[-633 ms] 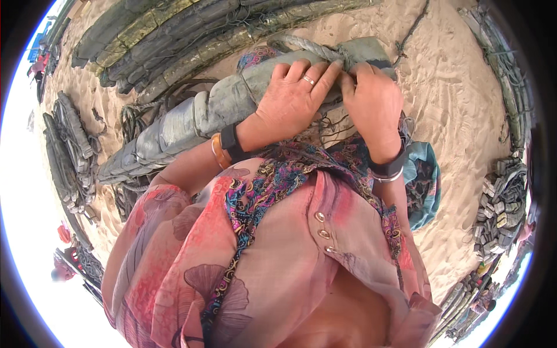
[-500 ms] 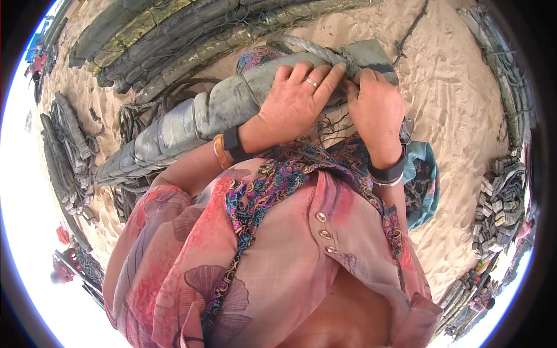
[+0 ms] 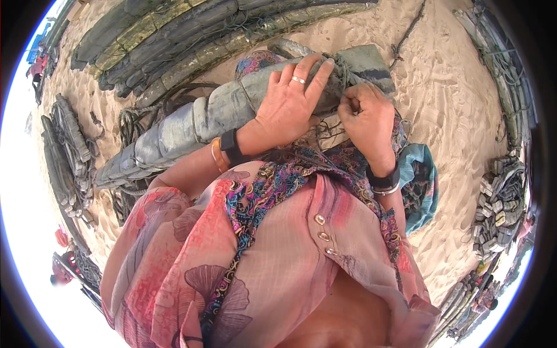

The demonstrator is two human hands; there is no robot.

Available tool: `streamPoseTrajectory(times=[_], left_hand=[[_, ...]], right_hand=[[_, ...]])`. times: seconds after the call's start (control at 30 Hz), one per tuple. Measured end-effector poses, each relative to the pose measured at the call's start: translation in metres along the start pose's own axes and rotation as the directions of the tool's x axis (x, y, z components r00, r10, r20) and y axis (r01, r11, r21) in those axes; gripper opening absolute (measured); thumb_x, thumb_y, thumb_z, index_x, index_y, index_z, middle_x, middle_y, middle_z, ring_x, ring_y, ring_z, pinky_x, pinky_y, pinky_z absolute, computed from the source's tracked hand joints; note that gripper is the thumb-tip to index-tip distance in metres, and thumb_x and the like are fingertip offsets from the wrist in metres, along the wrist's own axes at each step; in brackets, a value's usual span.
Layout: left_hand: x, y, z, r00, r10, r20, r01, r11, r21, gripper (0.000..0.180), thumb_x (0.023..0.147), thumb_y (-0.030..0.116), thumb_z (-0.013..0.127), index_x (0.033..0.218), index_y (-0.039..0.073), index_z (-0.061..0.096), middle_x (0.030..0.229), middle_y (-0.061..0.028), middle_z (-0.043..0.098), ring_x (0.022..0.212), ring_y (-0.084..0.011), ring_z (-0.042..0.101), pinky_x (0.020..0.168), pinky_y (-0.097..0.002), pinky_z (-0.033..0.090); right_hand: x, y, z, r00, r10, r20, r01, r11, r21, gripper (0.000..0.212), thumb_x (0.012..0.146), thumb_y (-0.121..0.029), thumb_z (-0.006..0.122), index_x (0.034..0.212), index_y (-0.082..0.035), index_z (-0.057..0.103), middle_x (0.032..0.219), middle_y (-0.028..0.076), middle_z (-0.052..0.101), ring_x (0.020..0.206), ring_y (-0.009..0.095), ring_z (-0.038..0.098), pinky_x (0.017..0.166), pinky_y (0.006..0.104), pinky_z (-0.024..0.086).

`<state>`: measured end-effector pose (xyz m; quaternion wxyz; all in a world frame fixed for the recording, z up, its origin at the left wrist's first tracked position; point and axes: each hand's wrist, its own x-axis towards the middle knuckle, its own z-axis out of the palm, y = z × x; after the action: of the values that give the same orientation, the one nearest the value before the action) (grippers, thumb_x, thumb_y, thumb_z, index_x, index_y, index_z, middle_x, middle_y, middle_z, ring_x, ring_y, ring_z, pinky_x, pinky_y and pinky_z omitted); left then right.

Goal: The recorder is tying ropes around bundles of seaweed fixed to wooden blocks.

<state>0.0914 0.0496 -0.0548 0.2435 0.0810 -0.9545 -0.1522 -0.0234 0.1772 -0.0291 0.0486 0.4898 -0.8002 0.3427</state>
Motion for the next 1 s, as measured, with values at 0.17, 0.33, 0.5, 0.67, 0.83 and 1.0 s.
streamPoseTrajectory(times=[0.17, 0.33, 0.5, 0.67, 0.83, 1.0], left_hand=[[0.006, -0.007, -0.009, 0.991, 0.027, 0.134, -0.033, 0.999, 0.043, 0.096, 0.055, 0.019, 0.080, 0.136, 0.006, 0.032, 0.137, -0.0120, 0.031, 0.110, -0.0326, 0.041, 0.089, -0.0435, 0.036], [0.012, -0.010, -0.009, 0.992, 0.005, 0.123, -0.006, 1.000, 0.002, 0.099, 0.051, 0.023, 0.083, 0.135, 0.008, 0.034, 0.134, -0.0114, 0.034, 0.109, -0.0350, 0.043, 0.092, -0.0449, 0.038], [0.020, -0.014, -0.007, 0.995, 0.030, 0.097, -0.030, 1.000, -0.004, 0.106, 0.046, 0.030, 0.085, 0.136, 0.010, 0.033, 0.133, -0.0091, 0.036, 0.113, -0.0357, 0.042, 0.095, -0.0446, 0.038], [0.026, -0.019, -0.001, 0.996, 0.023, 0.085, -0.026, 0.999, 0.029, 0.107, 0.044, 0.031, 0.086, 0.135, 0.010, 0.035, 0.135, -0.0072, 0.036, 0.114, -0.0352, 0.042, 0.096, -0.0453, 0.038], [0.025, -0.015, -0.005, 0.997, 0.041, 0.068, -0.044, 0.998, 0.037, 0.108, 0.044, 0.034, 0.086, 0.136, 0.010, 0.034, 0.135, -0.0096, 0.038, 0.116, -0.0334, 0.042, 0.096, -0.0445, 0.036], [0.024, -0.010, -0.007, 0.995, 0.016, 0.103, -0.025, 0.995, 0.092, 0.107, 0.045, 0.037, 0.084, 0.135, 0.007, 0.035, 0.135, -0.0117, 0.038, 0.118, -0.0345, 0.040, 0.098, -0.0436, 0.034]], right_hand=[[0.000, 0.006, -0.014, 0.998, 0.048, -0.036, -0.043, 0.991, 0.127, 0.006, 0.076, -0.006, 0.063, 0.080, -0.002, 0.062, 0.067, 0.008, 0.060, 0.058, 0.019, 0.056, 0.054, 0.0304, 0.045], [-0.014, 0.055, -0.064, 0.888, 0.433, -0.156, -0.381, 0.882, 0.277, 0.007, 0.083, -0.004, 0.061, 0.087, 0.002, 0.063, 0.068, -0.001, 0.058, 0.062, 0.003, 0.048, 0.056, 0.0187, 0.040], [-0.072, 0.153, -0.069, 0.851, 0.513, -0.112, -0.525, 0.836, -0.160, 0.032, 0.082, -0.026, 0.061, 0.100, 0.000, 0.064, 0.087, 0.019, 0.065, 0.078, 0.027, 0.063, 0.069, 0.0342, 0.048], [-0.100, 0.165, -0.054, 0.796, 0.603, -0.063, -0.573, 0.715, -0.401, 0.049, 0.080, -0.039, 0.063, 0.110, 0.000, 0.060, 0.099, 0.026, 0.062, 0.096, 0.038, 0.059, 0.082, 0.0435, 0.045], [-0.127, 0.199, -0.053, 0.723, 0.674, -0.152, -0.686, 0.677, -0.265, 0.047, 0.080, -0.038, 0.061, 0.108, 0.000, 0.061, 0.100, 0.024, 0.063, 0.096, 0.036, 0.060, 0.081, 0.0405, 0.046], [-0.115, 0.232, -0.051, 0.703, 0.685, -0.191, -0.710, 0.665, -0.231, 0.052, 0.078, -0.039, 0.062, 0.112, 0.000, 0.060, 0.105, 0.022, 0.063, 0.099, 0.036, 0.059, 0.084, 0.0396, 0.046]])
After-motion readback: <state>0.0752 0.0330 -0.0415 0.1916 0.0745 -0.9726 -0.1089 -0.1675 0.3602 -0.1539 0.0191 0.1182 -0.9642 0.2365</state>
